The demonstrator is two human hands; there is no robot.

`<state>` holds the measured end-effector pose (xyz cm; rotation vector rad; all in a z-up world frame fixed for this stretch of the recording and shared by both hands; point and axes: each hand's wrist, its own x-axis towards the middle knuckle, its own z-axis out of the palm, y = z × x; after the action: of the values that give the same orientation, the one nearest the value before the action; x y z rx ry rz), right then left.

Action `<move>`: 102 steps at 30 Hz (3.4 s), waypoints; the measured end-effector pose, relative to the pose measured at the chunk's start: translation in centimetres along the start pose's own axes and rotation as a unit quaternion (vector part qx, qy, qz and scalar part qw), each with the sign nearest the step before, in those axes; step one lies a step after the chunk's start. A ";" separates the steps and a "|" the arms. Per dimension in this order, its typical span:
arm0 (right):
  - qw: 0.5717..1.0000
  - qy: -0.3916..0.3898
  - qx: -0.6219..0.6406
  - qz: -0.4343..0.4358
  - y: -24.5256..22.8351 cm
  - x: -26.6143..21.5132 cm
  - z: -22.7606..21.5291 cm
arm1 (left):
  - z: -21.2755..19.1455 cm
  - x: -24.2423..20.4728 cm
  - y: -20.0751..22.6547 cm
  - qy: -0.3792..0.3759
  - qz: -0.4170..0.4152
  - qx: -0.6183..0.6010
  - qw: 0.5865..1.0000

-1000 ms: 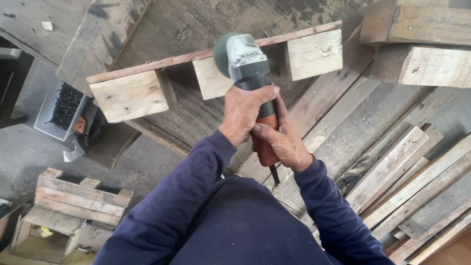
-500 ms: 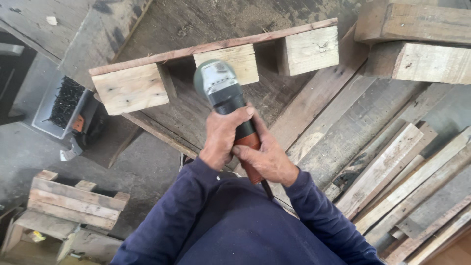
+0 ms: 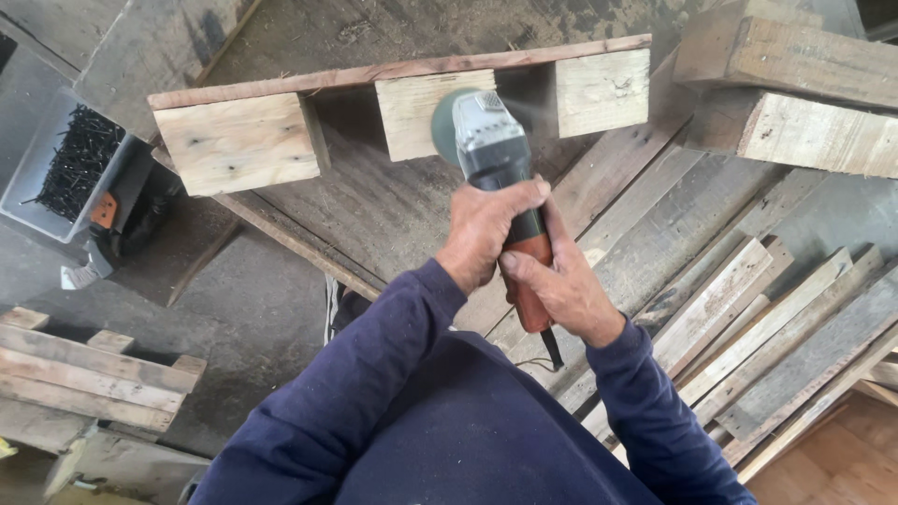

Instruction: The person uses an angle grinder with a sanding disc to smooth the surface of a wooden pallet. They systematically sand each block and plank, moving the tool back and forth to remove rough edges and create a uniform finish.

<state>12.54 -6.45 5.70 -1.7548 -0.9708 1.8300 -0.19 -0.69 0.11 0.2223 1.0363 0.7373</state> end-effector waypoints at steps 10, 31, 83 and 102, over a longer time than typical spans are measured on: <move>0.997 0.009 -0.066 -0.042 0.7 -1.1 1.2 | -0.6 -0.6 -0.5 -0.051 -0.050 0.004 0.997; 0.998 0.011 0.010 -0.059 -0.3 1.8 2.0 | -1.8 0.4 2.9 0.000 -0.008 0.046 0.999; 0.986 0.138 -0.043 0.077 3.1 -2.6 -7.1 | 7.4 3.4 -4.2 -0.098 -0.102 0.046 0.989; 0.968 0.249 0.019 0.009 7.6 -2.6 -12.7 | 14.0 8.6 -9.9 -0.185 -0.110 0.176 0.961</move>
<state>26.50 -10.93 2.50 -2.0574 -0.7110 1.3001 18.55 -0.12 -3.65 0.5232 0.8106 0.2876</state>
